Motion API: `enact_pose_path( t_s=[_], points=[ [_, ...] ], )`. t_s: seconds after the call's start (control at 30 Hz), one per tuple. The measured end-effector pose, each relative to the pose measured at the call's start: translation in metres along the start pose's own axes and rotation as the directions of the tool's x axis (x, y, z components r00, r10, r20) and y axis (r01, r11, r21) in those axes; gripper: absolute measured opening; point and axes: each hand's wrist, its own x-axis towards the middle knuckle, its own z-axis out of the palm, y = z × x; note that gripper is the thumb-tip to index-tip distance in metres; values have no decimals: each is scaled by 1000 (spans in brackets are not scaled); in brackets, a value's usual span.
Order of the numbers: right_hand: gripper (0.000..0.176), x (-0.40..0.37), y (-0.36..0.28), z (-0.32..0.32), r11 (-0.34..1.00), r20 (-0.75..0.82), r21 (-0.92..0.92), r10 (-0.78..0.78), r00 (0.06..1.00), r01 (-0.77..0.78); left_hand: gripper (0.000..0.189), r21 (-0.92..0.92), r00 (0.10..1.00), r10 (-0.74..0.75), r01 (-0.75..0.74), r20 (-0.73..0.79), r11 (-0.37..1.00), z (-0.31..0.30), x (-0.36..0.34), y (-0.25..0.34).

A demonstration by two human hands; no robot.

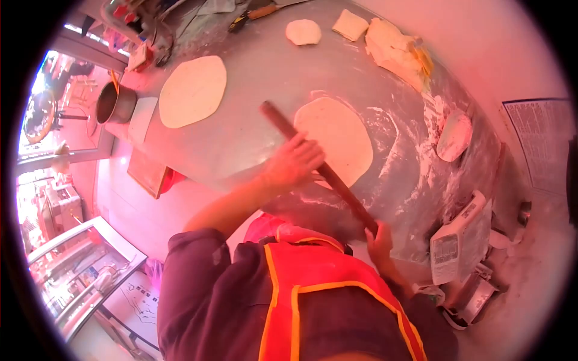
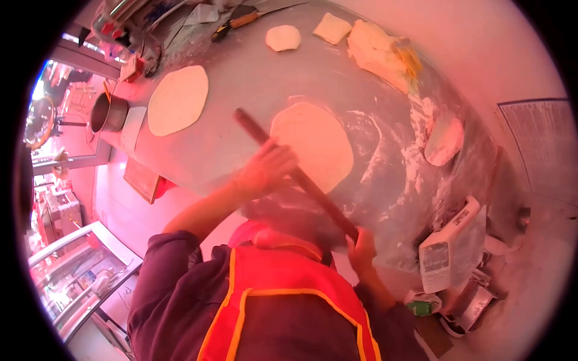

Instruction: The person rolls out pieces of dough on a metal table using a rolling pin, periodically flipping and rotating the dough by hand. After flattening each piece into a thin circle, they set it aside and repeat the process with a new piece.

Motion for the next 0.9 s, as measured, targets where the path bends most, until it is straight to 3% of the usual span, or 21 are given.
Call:
enact_pose_path(
  t_s=[0.1, 0.2, 0.27, 0.4, 0.47, 0.53, 0.6, 0.7, 0.77, 0.8, 0.9],
  points=[
    [45, -18, 5, 0, 1000, -48, -7, 21, 999, -21, 61, -39, 997, -29, 32, 64, 999, 96, 38, 16],
    [52, -20, 24, -2, 990, -103, -87, 98, 990, -107, 68, 48, 978, -92, 85, 185, 995, 102, 123, 29],
    [55, -12, 46, -12, 983, -139, -98, 141, 980, -155, 67, -77, 997, -77, 79, 31, 994, 114, 179, 33],
    [52, 9, 67, -25, 985, -196, -92, 126, 972, -147, 71, -20, 999, -24, 24, -23, 1000, 142, 259, 30],
    [52, 9, 65, -28, 988, -175, -99, 102, 979, -121, 72, -13, 999, -23, 22, -45, 1000, 149, 264, 30],
    [53, -1, 59, -18, 993, -118, -74, 83, 990, -92, 71, 30, 999, -45, 44, 11, 999, 133, 222, 23],
    [57, -14, 53, 4, 996, -79, -90, 18, 997, -25, 64, 80, 958, -173, 159, 228, 984, 99, 160, 18],
    [57, -7, 17, 3, 991, -44, 34, -127, 991, 128, 61, 20, 955, -243, 244, 169, 970, 78, 94, 10],
    [57, -9, 6, 9, 995, -67, 32, -92, 994, 94, 63, 54, 952, -238, 232, 191, 971, 80, 87, 2],
    [57, -9, 4, 9, 996, -69, 42, -72, 995, 75, 64, 18, 970, -220, 219, 102, 976, 85, 108, 0],
    [57, -11, -4, 14, 999, -71, 27, -16, 997, 18, 66, 16, 999, -42, 42, 23, 999, 97, 156, 2]
  ],
)
